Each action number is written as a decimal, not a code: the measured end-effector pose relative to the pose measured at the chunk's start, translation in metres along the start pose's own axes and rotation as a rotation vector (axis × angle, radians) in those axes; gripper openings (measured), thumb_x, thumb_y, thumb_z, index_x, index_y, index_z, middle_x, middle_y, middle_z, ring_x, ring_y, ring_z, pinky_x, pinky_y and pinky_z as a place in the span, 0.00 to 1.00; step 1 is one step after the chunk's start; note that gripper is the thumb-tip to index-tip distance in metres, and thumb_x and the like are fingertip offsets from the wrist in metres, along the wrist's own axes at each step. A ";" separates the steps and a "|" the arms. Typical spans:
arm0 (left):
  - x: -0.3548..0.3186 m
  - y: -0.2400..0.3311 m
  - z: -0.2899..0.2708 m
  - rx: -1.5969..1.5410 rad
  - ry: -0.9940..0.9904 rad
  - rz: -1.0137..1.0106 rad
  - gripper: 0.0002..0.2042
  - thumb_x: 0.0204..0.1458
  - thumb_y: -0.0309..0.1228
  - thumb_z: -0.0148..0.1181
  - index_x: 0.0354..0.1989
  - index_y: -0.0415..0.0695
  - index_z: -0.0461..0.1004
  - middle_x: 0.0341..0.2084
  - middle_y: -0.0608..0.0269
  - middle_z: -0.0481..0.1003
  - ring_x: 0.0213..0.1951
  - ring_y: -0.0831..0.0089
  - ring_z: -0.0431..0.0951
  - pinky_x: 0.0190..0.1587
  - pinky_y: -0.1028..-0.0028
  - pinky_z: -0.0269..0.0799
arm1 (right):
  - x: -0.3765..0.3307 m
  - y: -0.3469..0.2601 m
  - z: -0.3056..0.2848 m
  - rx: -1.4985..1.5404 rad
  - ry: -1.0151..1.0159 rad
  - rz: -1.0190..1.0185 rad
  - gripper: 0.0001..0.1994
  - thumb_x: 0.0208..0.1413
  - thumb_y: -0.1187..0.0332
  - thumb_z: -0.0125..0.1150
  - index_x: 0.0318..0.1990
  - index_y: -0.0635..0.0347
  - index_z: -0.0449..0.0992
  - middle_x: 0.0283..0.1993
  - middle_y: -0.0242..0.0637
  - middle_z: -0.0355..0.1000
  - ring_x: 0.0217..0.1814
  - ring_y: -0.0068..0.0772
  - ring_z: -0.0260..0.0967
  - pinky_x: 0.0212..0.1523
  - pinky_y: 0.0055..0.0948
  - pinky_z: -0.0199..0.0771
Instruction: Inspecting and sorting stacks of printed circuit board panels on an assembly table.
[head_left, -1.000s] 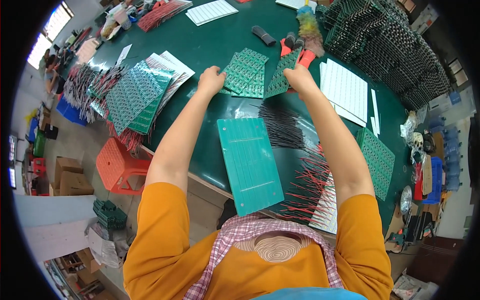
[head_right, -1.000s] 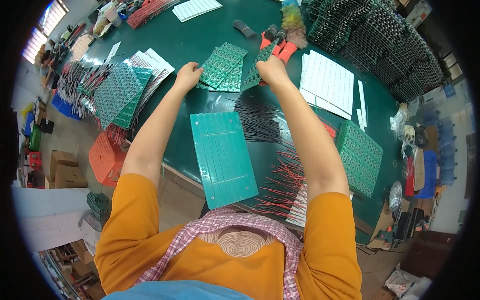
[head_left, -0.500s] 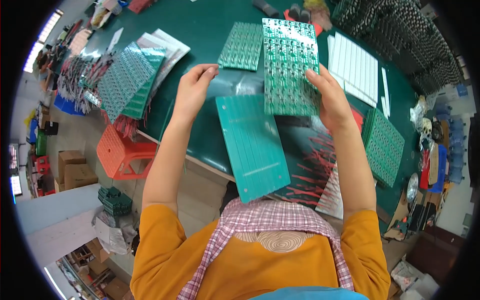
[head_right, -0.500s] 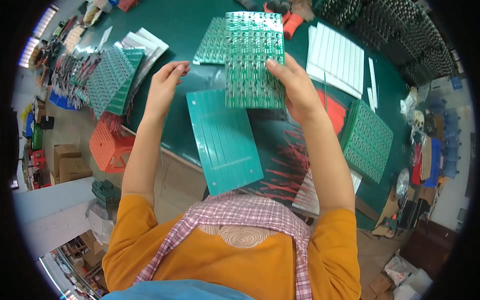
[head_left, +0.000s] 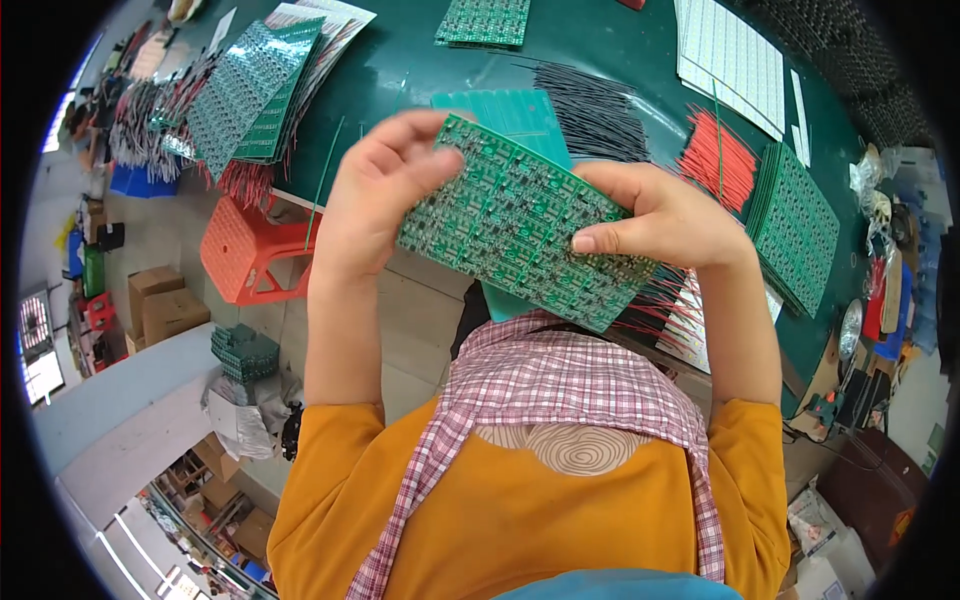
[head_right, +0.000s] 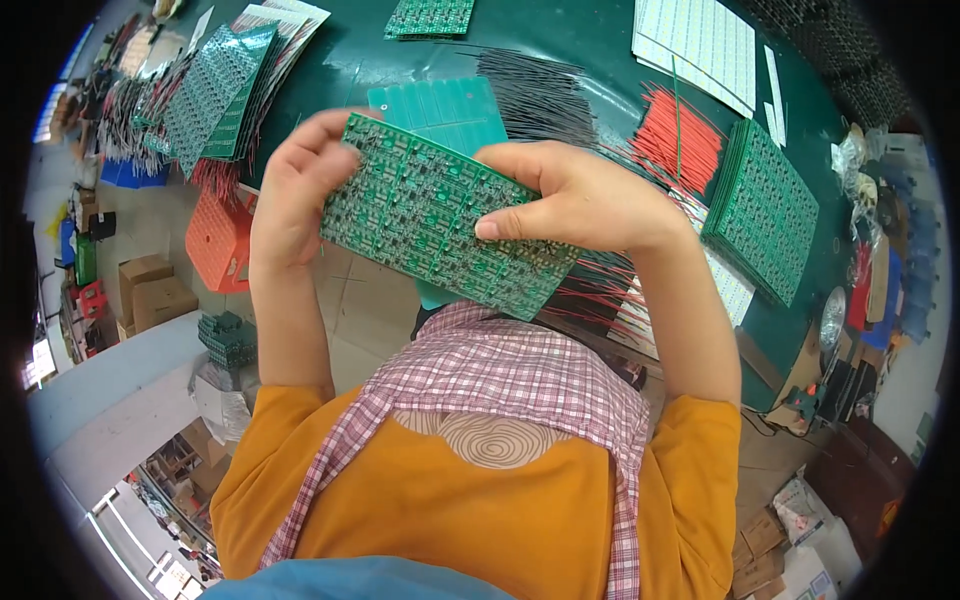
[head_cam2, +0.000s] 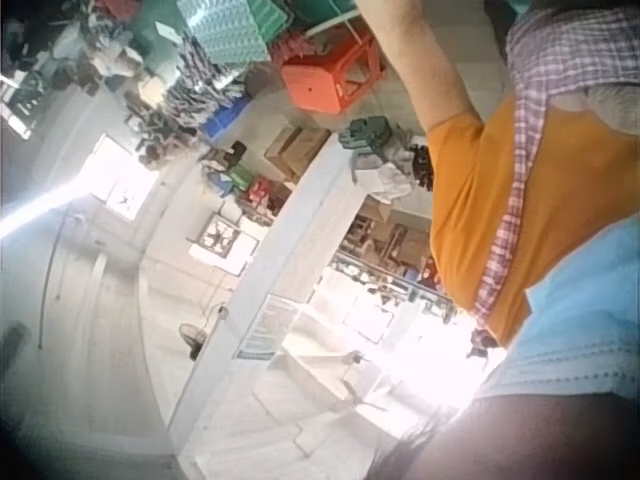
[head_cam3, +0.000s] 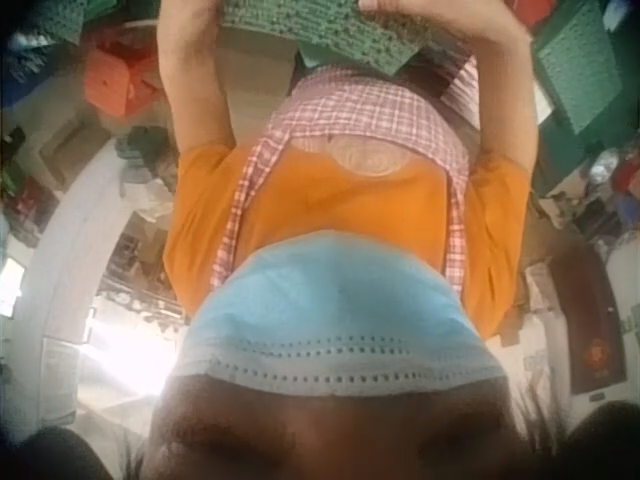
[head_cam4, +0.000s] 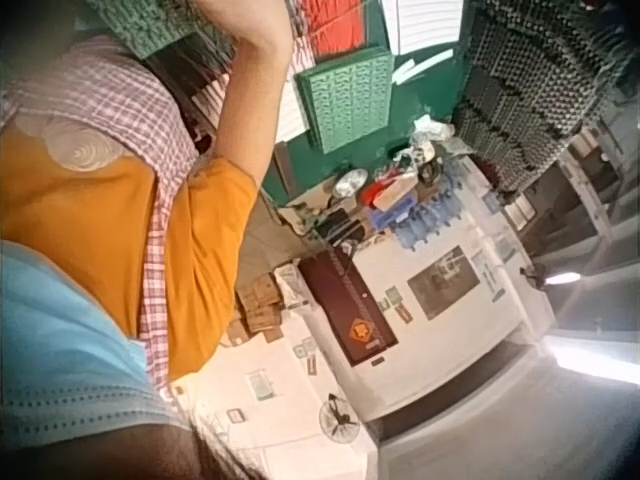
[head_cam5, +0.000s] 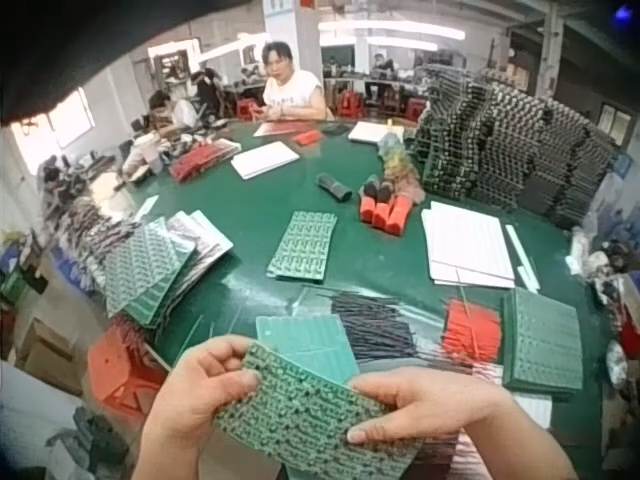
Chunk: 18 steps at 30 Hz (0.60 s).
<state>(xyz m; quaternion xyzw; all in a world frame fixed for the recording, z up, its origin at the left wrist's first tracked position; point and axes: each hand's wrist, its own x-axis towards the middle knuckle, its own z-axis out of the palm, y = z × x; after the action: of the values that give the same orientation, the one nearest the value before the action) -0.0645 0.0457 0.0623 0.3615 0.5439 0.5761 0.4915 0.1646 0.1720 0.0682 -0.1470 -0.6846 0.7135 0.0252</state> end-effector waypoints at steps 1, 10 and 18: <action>-0.003 0.001 0.000 0.000 -0.008 0.003 0.14 0.51 0.27 0.57 0.46 0.37 0.70 0.33 0.69 0.73 0.34 0.84 0.70 0.34 0.82 0.67 | -0.001 -0.002 -0.001 -0.039 -0.033 -0.003 0.21 0.50 0.68 0.62 0.51 0.64 0.67 0.45 0.29 0.70 0.46 0.21 0.63 0.49 0.24 0.64; -0.032 -0.025 0.046 -0.556 0.137 -0.024 0.10 0.52 0.23 0.54 0.42 0.40 0.65 0.39 0.60 0.74 0.40 0.72 0.75 0.39 0.71 0.75 | -0.020 0.043 0.031 0.644 0.475 -0.171 0.34 0.56 0.51 0.52 0.62 0.63 0.50 0.61 0.42 0.56 0.61 0.33 0.57 0.58 0.39 0.60; -0.040 -0.037 0.028 0.173 0.315 0.139 0.12 0.56 0.29 0.51 0.46 0.38 0.66 0.33 0.65 0.71 0.32 0.85 0.70 0.28 0.86 0.64 | -0.001 0.011 0.011 0.294 0.745 0.063 0.20 0.52 0.68 0.57 0.50 0.68 0.64 0.43 0.41 0.72 0.41 0.32 0.71 0.44 0.29 0.72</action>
<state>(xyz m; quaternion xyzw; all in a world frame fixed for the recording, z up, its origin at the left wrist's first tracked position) -0.0211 0.0120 0.0346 0.3447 0.6353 0.6092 0.3263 0.1644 0.1600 0.0576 -0.4114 -0.5142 0.7022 0.2705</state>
